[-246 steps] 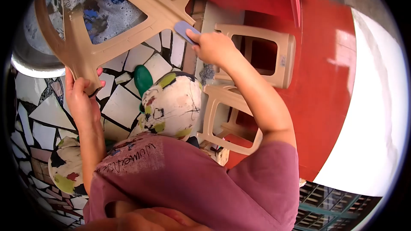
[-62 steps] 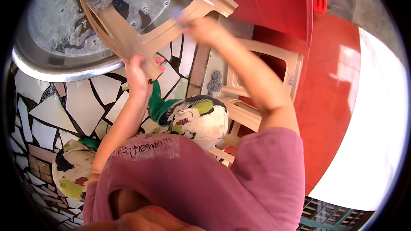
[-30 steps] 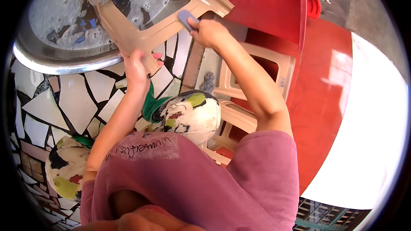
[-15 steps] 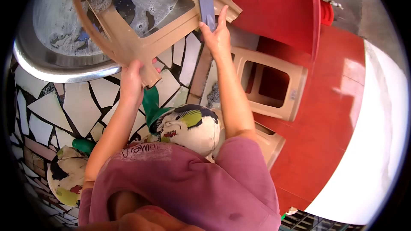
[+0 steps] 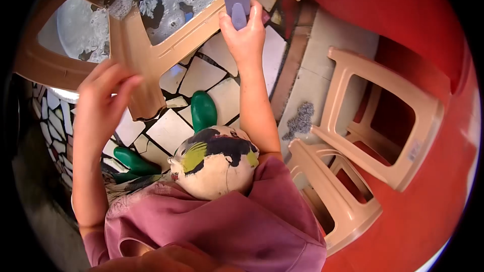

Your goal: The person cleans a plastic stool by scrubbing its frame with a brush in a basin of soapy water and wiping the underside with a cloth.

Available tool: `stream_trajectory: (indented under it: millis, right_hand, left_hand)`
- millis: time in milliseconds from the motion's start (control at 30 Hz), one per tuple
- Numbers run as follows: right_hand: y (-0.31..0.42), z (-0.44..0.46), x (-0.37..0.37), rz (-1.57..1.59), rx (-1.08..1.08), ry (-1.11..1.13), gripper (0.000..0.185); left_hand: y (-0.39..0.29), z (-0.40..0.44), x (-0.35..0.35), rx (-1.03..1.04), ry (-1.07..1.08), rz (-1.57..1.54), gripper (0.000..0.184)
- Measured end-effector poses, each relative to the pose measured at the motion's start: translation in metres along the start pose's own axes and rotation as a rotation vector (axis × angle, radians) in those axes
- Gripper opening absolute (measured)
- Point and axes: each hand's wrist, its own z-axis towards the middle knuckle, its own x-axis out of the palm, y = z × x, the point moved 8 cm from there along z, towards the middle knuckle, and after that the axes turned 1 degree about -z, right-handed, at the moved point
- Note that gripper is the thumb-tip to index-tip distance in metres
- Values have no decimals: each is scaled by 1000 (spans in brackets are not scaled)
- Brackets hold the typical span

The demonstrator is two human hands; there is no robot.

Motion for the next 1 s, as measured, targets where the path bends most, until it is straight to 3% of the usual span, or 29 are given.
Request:
stream_trajectory:
  millis: [67, 167, 233, 333, 467, 500, 533, 600, 833, 1000]
  right_hand:
    - [19, -12, -20, 64, -63, -15, 49]
    - [16, -8, -24, 89, -96, 33, 51]
    - [13, -7, -23, 107, -102, 22, 51]
    - [19, -10, -26, 138, -121, 17, 51]
    - [23, -8, -22, 208, -149, 35, 51]
    - [24, -7, -20, 216, -157, 46, 52]
    - [21, -6, -19, 216, -148, 52, 52]
    - [20, -6, -17, 273, -188, 42, 46]
    - [18, -4, -12, 267, -197, 40, 43]
    - [16, -5, -11, 273, -216, 28, 42]
  left_hand:
    - [-34, 5, 31, 310, -66, 287, 11]
    - [-22, 43, 69, 247, -12, 231, 13]
    - [-1, 63, 80, 21, 4, 125, 15]
    - [5, 81, 84, -74, 38, 99, 19]
    - [38, 95, 96, -361, 105, 3, 45]
    - [46, 96, 106, -413, 219, -170, 57]
    - [50, 96, 109, -423, 223, -171, 57]
    - [58, 87, 124, -559, 301, -506, 56]
    - [57, 93, 130, -573, 406, -608, 42]
    - [57, 89, 124, -466, 400, -654, 36]
